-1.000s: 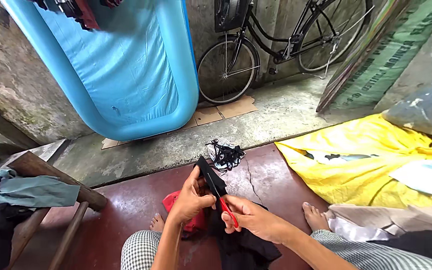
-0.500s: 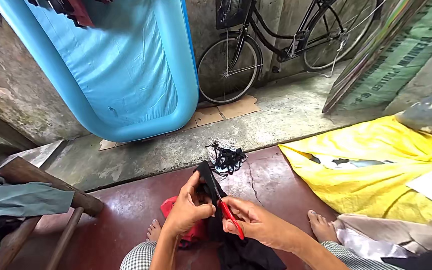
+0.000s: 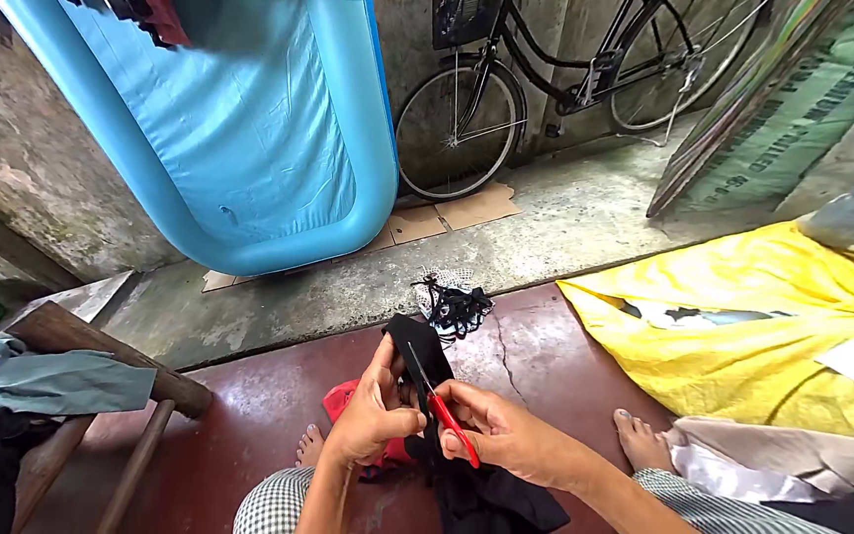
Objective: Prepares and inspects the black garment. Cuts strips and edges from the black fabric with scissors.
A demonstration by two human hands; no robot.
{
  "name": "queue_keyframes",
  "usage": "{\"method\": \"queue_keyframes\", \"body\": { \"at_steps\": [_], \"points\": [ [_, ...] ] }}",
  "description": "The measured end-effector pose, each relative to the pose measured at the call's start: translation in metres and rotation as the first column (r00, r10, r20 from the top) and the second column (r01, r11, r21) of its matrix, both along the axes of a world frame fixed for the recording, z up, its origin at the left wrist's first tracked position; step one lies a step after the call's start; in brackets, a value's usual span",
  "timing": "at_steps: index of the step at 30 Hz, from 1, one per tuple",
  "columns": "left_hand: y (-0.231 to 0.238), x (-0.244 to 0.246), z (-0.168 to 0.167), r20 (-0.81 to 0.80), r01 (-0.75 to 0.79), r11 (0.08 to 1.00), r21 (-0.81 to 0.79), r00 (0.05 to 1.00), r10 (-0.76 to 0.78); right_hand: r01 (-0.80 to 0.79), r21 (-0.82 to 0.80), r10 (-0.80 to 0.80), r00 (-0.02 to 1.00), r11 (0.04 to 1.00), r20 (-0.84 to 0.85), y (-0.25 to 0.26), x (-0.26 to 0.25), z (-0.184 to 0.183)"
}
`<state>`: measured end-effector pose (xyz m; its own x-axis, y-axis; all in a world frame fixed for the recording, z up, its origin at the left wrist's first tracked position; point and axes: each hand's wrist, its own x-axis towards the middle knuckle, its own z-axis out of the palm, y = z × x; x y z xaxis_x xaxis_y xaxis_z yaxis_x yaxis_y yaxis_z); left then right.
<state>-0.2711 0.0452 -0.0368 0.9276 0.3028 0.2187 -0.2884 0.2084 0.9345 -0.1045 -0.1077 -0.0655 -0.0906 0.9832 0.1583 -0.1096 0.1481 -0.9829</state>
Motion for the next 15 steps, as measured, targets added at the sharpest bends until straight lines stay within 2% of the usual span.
{"method": "queue_keyframes", "body": {
  "at_steps": [7,11,15],
  "points": [
    [-0.001,-0.0014,-0.0005,-0.032,0.012,1.0,0.003,0.999,-0.012,0.048,-0.078,-0.052,0.997,0.996,-0.05,-0.0011,-0.004,0.0036],
    [-0.0029,0.0008,-0.0037,-0.022,0.071,0.997,-0.004,0.997,-0.071,0.07,-0.047,-0.073,0.996,0.996,-0.049,-0.0009,-0.0038,0.0039],
    [-0.0063,0.0026,-0.0059,-0.042,0.057,0.998,0.001,0.997,-0.057,0.106,-0.04,-0.108,0.993,0.994,-0.047,-0.001,-0.0045,0.0035]
  ]
}}
